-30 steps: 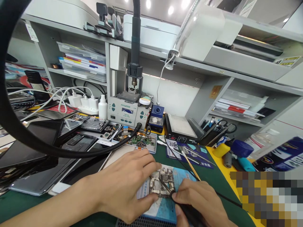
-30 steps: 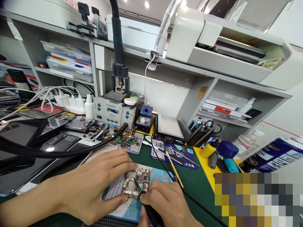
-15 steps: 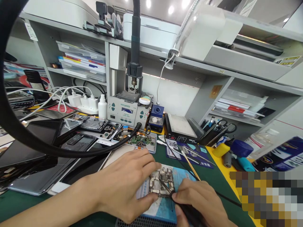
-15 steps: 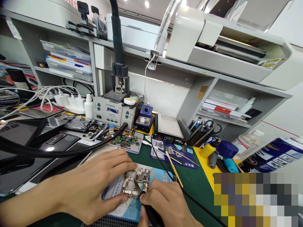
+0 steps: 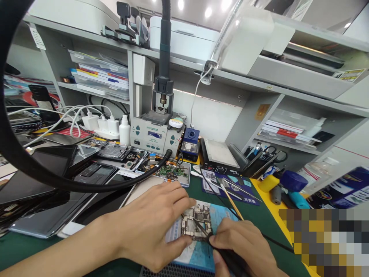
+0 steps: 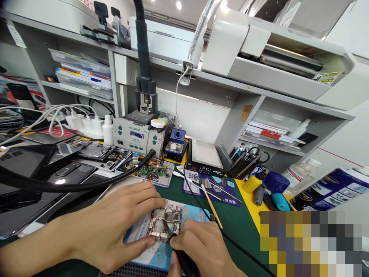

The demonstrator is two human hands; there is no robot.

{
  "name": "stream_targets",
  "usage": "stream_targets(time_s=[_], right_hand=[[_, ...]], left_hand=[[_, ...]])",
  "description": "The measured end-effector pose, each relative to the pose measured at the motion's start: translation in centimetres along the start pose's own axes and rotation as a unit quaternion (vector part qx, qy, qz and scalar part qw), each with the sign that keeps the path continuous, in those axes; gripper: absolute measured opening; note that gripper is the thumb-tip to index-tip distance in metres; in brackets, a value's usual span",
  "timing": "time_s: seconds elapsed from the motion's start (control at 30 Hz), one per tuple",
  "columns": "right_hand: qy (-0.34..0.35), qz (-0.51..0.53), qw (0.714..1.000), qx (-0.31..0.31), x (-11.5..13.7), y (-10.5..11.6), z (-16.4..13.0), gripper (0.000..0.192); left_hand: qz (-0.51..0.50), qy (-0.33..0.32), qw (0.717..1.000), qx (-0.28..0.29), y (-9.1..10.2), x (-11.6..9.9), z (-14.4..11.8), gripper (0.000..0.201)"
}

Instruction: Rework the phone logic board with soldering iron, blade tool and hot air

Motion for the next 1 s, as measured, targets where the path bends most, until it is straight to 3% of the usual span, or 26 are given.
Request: stream_targets(time_s=[0.63,0.9,1.0], right_hand=[[0.005,-0.004,1.0,-0.005,-0.69,-0.62,-0.66,0.017],[0.03,0.005,0.999,0.023,-0.48,-0.24,0.04,0.019],[0.033,0.011,0.999,0.001,-0.45,-0.15,0.25,0.019]], left_hand=[[0.0,0.008,1.0,-0.01,0.04,0.01,0.14,0.045],[0.0,0.02,1.0,-0.011,0.26,-0.32,0.13,0.044],[0.0,0.024,1.0,-0.013,0.31,-0.4,0.12,0.044]])
Point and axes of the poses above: each hand's wrist, its own z-axis towards the middle knuckle, its own y-axis out of the back of the hand, x = y × z, the point moved 4 cm from there along z, towards the middle knuckle
